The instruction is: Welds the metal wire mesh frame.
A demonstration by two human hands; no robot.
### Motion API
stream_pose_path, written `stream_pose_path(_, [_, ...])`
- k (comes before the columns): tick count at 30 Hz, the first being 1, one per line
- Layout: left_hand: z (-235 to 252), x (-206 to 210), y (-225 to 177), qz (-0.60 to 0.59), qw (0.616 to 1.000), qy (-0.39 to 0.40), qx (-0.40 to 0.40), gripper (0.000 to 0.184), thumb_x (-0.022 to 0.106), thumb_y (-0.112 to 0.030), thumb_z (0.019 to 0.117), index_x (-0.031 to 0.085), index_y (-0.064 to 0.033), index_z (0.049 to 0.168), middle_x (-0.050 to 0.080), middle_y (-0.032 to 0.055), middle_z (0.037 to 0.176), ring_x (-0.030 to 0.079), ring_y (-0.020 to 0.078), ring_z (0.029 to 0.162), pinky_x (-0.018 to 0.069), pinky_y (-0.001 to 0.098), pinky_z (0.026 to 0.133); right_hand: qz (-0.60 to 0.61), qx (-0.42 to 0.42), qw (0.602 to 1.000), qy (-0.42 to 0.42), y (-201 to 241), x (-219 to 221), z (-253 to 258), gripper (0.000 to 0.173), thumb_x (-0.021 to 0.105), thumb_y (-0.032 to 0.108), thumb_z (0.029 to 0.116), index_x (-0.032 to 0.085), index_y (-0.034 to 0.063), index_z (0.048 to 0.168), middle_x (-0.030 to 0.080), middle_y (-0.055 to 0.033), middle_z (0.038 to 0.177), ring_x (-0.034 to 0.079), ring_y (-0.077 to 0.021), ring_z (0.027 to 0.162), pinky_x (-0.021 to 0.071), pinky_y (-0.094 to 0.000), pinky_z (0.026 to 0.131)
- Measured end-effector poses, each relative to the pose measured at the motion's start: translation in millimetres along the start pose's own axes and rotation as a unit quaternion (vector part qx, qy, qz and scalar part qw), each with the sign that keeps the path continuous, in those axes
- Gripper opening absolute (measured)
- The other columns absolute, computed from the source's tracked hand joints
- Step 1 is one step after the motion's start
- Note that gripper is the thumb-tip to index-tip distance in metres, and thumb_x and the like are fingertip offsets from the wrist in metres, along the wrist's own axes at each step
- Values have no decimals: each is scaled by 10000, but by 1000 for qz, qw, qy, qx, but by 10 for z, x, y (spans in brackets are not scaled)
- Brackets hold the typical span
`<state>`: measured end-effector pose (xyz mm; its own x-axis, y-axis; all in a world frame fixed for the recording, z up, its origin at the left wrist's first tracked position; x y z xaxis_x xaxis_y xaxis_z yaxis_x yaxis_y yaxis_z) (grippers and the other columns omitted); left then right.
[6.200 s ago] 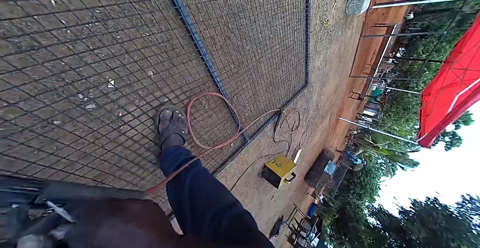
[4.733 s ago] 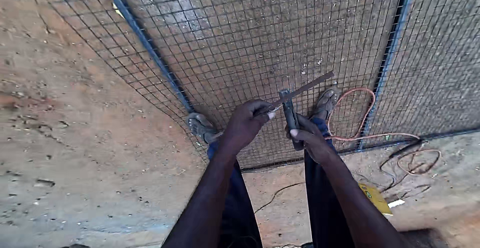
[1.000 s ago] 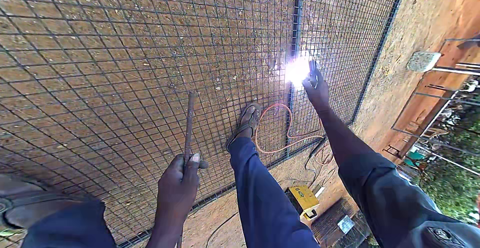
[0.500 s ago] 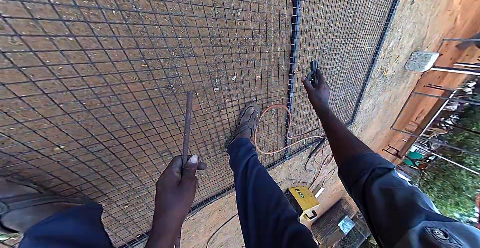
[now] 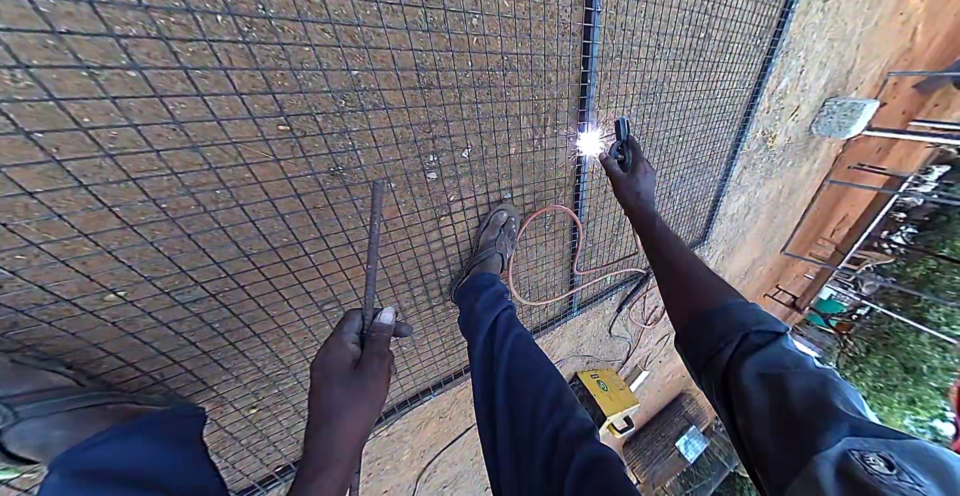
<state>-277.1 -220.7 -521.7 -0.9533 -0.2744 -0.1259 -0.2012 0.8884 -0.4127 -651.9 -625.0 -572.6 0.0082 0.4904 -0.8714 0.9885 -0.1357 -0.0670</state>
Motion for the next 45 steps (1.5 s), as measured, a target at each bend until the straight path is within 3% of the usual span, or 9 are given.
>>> stream_pose_path(12, [4,-4,5,11,1000,-2,5,328,461,-406,1089,632,-129,1045,676,45,775,516,196,486,428,366,445,9,-1,1000,-11,-17,-37,-9,823,602,706,890,410,304,1581,679,-164,1247,666,-358,1093,532,-622,889])
stream_pose_path(16, [1,-5,-8,4,1000,0,10,343,460,-420,1085,617,-120,1033,673,42,765,502,190,475,407,350,432,4,-12,999,-47,-24,-71,8,816,585,707,902,417,282,1577,689,-146,1192,680,-329,1024,546,-587,851])
stream_pose_path(20, [6,-3,-6,6,1000,2,12,339,456,-418,1087,621,-125,1043,689,40,783,516,188,482,417,352,439,-12,-2,1000,-25,-50,-31,16,814,576,726,898,402,319,1580,689,-148,1217,672,-342,1071,536,-604,877])
stream_pose_path(33, [7,-18,18,3,1000,-3,9,330,464,-415,1086,626,-131,1041,694,37,786,498,185,470,395,345,430,8,-8,1000,-6,-31,59,21,819,591,710,897,410,296,1581,694,-144,1208,671,-335,1081,533,-594,900])
stream_pose_path(38, [11,-25,16,17,1000,-12,9,318,460,-394,1091,639,-133,1060,721,25,843,554,181,509,445,345,450,7,0,1000,-5,-39,70,16,826,599,708,892,412,293,1580,689,-153,1229,673,-338,1087,534,-604,906])
stream_pose_path(45, [3,-26,6,5,1000,-3,6,330,461,-419,1086,620,-134,1037,685,40,791,498,189,476,394,345,429,9,-9,1000,-7,-33,63,22,831,596,703,895,414,274,1582,703,-137,1211,678,-333,1082,534,-604,907])
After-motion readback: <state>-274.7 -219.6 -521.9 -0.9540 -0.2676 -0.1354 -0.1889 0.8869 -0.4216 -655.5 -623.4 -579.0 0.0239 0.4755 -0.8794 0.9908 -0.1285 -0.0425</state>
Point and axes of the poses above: each hand's wrist, its own z-axis towards the middle knuckle, its own x-axis out of the palm, y = z × x, the point moved 7 cm from there along z, towards the middle knuckle
